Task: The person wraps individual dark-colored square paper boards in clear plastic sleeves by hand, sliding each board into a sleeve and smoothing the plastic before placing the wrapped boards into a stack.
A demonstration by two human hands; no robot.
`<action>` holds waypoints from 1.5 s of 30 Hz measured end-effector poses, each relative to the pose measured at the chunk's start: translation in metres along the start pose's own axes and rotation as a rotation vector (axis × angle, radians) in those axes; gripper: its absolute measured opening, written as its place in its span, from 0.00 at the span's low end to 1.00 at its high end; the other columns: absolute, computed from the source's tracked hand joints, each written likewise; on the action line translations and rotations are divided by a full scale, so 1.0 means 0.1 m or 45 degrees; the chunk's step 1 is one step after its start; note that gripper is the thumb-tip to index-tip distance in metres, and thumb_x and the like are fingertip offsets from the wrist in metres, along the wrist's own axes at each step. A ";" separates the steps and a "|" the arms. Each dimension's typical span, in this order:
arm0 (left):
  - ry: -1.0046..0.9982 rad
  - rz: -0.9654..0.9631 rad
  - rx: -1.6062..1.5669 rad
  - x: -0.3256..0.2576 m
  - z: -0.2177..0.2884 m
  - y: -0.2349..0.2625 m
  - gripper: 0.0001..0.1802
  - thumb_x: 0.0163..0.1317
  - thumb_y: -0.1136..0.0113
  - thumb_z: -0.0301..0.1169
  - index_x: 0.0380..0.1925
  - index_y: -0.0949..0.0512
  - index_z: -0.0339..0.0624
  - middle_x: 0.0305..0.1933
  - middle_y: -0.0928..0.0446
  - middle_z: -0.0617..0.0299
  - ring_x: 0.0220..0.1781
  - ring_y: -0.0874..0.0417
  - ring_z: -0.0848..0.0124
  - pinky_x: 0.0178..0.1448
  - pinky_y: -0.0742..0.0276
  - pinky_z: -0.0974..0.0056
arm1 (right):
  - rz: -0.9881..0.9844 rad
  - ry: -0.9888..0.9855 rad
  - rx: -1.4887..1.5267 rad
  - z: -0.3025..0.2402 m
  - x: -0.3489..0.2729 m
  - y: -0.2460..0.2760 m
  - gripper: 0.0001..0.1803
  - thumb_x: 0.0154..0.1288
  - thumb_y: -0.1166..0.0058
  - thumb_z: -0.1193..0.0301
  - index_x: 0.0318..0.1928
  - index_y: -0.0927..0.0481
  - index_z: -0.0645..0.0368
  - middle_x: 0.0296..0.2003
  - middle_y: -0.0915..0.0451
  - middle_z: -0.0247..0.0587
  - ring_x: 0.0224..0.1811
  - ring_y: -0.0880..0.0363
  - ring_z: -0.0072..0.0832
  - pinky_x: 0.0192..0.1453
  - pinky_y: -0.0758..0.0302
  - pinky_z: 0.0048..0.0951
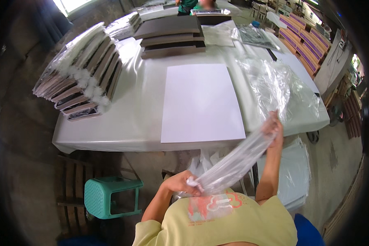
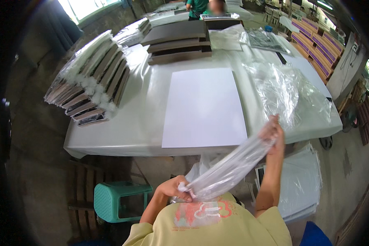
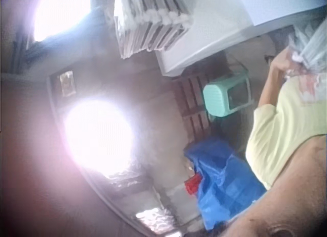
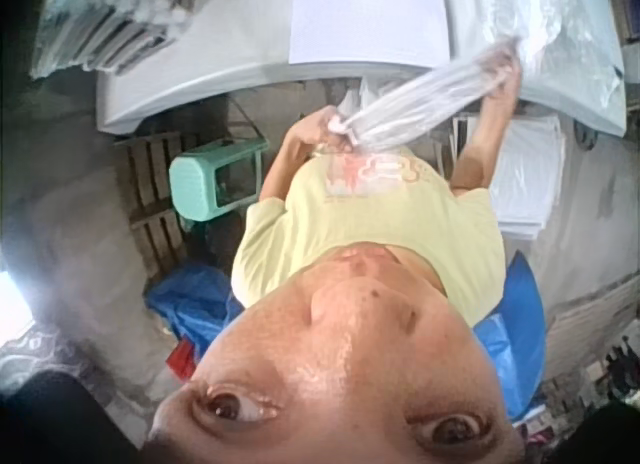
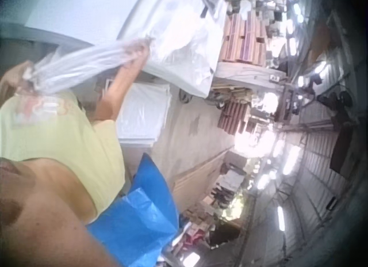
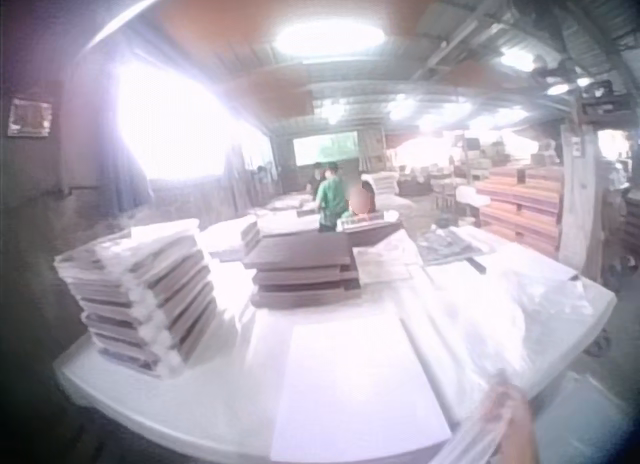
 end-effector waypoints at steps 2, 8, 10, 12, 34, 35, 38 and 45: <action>-0.057 -0.088 0.133 -0.15 0.06 0.06 0.12 0.37 0.30 0.25 0.25 0.21 0.36 0.23 0.22 0.61 0.22 0.25 0.76 0.26 0.32 0.72 | -0.191 0.055 0.155 -0.33 0.07 0.03 0.11 0.64 0.57 0.62 0.36 0.31 0.56 0.13 0.42 0.21 0.10 0.44 0.10 0.13 0.43 0.15; -0.876 0.593 -0.468 -0.93 0.30 0.98 0.24 0.38 0.30 0.33 0.37 0.24 0.38 0.30 0.23 0.59 0.30 0.23 0.67 0.36 0.27 0.63 | 0.345 -0.136 -0.199 0.18 0.04 0.21 0.12 0.65 0.59 0.60 0.34 0.29 0.54 0.12 0.40 0.20 0.09 0.44 0.10 0.11 0.45 0.14; -0.816 0.979 -0.669 -1.02 0.48 1.23 0.27 0.38 0.30 0.35 0.40 0.27 0.37 0.32 0.23 0.59 0.30 0.23 0.66 0.35 0.27 0.62 | -0.294 -0.679 -0.341 1.00 -0.32 -0.03 0.13 0.60 0.53 0.59 0.37 0.27 0.54 0.12 0.39 0.20 0.09 0.43 0.12 0.11 0.44 0.15; -0.728 1.343 -0.867 -1.06 0.73 1.32 0.31 0.38 0.29 0.38 0.43 0.29 0.37 0.33 0.24 0.59 0.29 0.23 0.66 0.35 0.26 0.61 | -0.406 -0.581 -0.623 1.24 -0.47 0.64 0.20 0.57 0.51 0.54 0.43 0.28 0.55 0.21 0.35 0.24 0.17 0.38 0.16 0.20 0.39 0.17; -0.929 0.863 -0.788 -0.92 0.30 1.36 0.30 0.42 0.34 0.40 0.45 0.31 0.39 0.41 0.28 0.60 0.41 0.26 0.68 0.48 0.30 0.62 | -1.043 -0.278 0.394 0.59 -0.74 -1.07 0.21 0.60 0.54 0.61 0.49 0.32 0.62 0.44 0.32 0.38 0.46 0.35 0.27 0.50 0.38 0.26; -1.078 0.951 -0.873 -1.11 0.44 1.43 0.31 0.42 0.34 0.40 0.46 0.32 0.39 0.42 0.28 0.59 0.41 0.26 0.67 0.48 0.30 0.62 | -1.110 -0.452 0.321 0.87 -0.91 -1.06 0.21 0.60 0.54 0.61 0.49 0.32 0.63 0.45 0.32 0.38 0.47 0.35 0.27 0.51 0.38 0.26; -1.309 1.145 -0.972 -1.44 0.71 1.56 0.33 0.42 0.34 0.40 0.49 0.33 0.39 0.44 0.28 0.59 0.43 0.26 0.66 0.49 0.30 0.61 | -1.270 -0.894 0.195 1.41 -1.35 -0.87 0.21 0.61 0.54 0.62 0.50 0.33 0.63 0.49 0.31 0.40 0.51 0.34 0.28 0.55 0.38 0.27; -0.430 0.159 -0.547 -0.42 0.23 0.48 0.39 0.42 0.34 0.42 0.55 0.37 0.40 0.49 0.30 0.57 0.46 0.26 0.63 0.53 0.30 0.58 | -0.447 0.447 0.505 -0.10 -0.25 -0.67 0.29 0.61 0.60 0.51 0.57 0.37 0.55 0.53 0.33 0.39 0.53 0.33 0.31 0.57 0.36 0.36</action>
Point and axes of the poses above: each hand's wrist, its own x-axis towards the middle knuckle, its own y-axis out of the back of the hand, z = x × y, the point moved 10 cm from there along x, towards the middle knuckle
